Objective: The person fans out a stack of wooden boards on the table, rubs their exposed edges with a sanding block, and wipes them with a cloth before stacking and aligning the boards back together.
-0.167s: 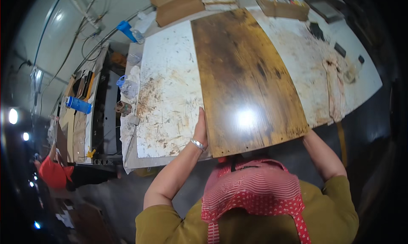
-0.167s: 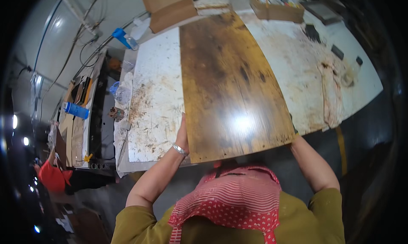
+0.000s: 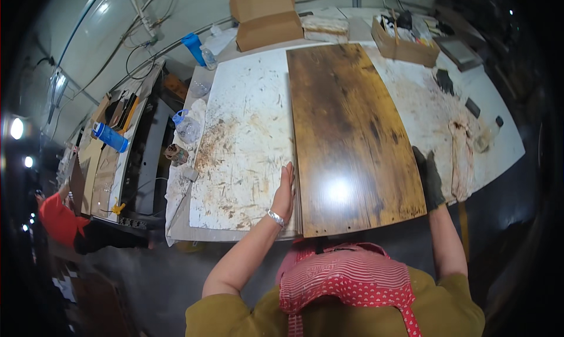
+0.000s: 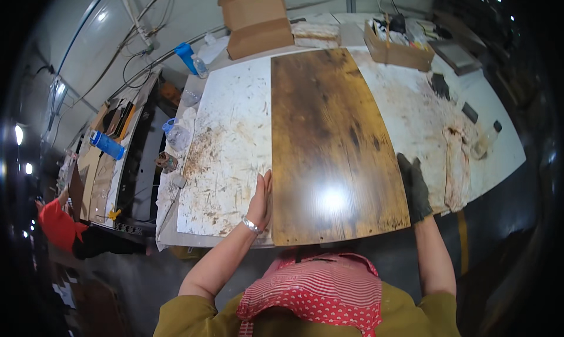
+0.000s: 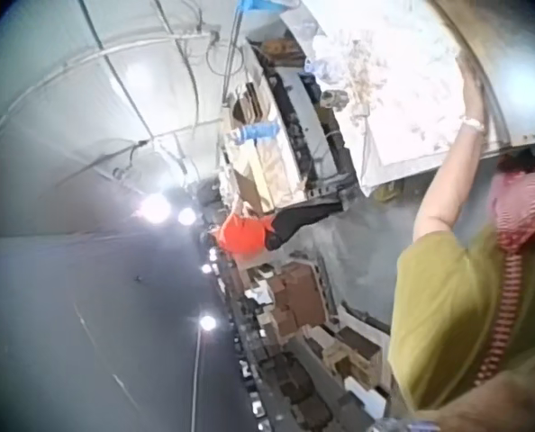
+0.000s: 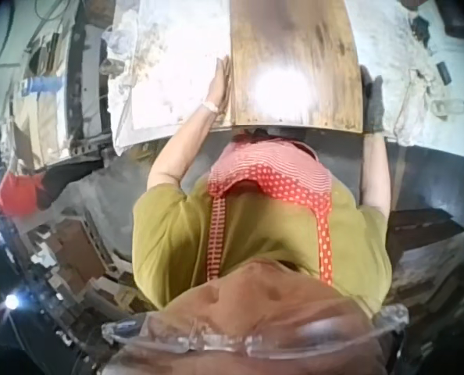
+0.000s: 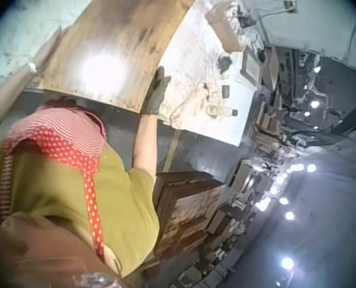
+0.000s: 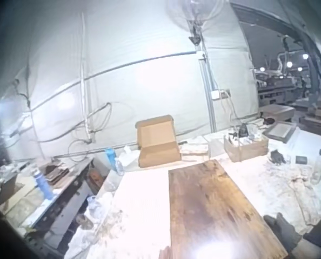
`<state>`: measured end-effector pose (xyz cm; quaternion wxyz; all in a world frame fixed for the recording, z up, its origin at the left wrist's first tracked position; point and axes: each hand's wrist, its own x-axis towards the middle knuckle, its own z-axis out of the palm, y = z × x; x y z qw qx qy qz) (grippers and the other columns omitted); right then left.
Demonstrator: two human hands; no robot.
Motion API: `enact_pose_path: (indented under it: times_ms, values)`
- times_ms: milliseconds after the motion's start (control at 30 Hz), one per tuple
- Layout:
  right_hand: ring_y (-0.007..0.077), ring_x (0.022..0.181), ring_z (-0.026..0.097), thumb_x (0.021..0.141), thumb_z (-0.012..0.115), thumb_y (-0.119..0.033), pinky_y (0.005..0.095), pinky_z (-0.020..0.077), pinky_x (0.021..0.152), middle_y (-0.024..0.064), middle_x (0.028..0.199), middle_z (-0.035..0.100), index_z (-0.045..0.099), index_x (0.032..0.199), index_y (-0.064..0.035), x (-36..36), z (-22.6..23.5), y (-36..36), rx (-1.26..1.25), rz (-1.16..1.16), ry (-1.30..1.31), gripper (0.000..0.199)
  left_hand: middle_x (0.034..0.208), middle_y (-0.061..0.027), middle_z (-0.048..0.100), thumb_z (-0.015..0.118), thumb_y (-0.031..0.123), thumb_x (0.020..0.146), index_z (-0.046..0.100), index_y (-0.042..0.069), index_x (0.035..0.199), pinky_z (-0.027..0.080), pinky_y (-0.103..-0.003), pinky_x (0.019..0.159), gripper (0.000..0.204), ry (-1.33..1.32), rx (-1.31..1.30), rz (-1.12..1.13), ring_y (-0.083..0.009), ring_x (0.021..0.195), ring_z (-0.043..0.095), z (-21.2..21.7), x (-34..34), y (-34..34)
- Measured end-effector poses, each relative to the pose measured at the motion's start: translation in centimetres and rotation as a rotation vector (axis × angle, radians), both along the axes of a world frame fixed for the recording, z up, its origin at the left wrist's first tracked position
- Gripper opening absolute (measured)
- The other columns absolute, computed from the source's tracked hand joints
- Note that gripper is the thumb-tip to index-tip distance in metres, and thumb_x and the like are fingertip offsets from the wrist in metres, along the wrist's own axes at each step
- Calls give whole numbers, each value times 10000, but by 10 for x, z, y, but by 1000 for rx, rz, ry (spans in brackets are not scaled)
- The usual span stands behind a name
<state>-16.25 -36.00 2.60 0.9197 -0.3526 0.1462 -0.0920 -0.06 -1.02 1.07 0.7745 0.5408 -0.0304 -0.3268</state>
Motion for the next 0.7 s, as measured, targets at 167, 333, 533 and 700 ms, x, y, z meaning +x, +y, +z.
enact_pose_path:
  times_ms: [167, 333, 533, 700]
  values:
    - [232, 1291, 374, 902, 571, -373, 342, 307, 1069, 115, 1421, 379, 257, 1445, -19, -12, 43, 34, -705, -6, 176, 720, 1543, -102, 156, 327, 403, 999, 60, 48, 1491, 141, -304, 1134, 663, -190, 89, -22, -198, 1410, 157, 42, -4, -8]
    - [228, 1314, 337, 868, 603, -373, 330, 269, 1081, 144, 1424, 376, 234, 1449, 2, -2, 66, 60, -1163, 24, 336, 784, 1530, -186, 155, 480, 279, 947, 78, -1, 1476, 116, -328, 1139, 721, -230, -11, -36, -251, 1415, 145, 28, 1, -12]
    - [215, 1296, 373, 873, 581, -425, 309, 287, 1072, 136, 1436, 375, 235, 1450, 7, 12, 60, 47, -838, 82, 164, 800, 1465, -120, 294, 450, 263, 963, 154, 117, 1484, 316, -359, 1071, 617, -57, -53, -60, -247, 1302, 348, 43, 5, -8]
    - [274, 1299, 401, 884, 542, -455, 321, 300, 1065, 184, 1419, 408, 264, 1452, -51, 16, 24, 32, -1117, -27, 234, 751, 1366, -107, 416, 450, 256, 968, 216, 107, 1463, 422, -357, 974, 569, -141, 5, -81, -217, 1190, 459, 43, 8, -11]
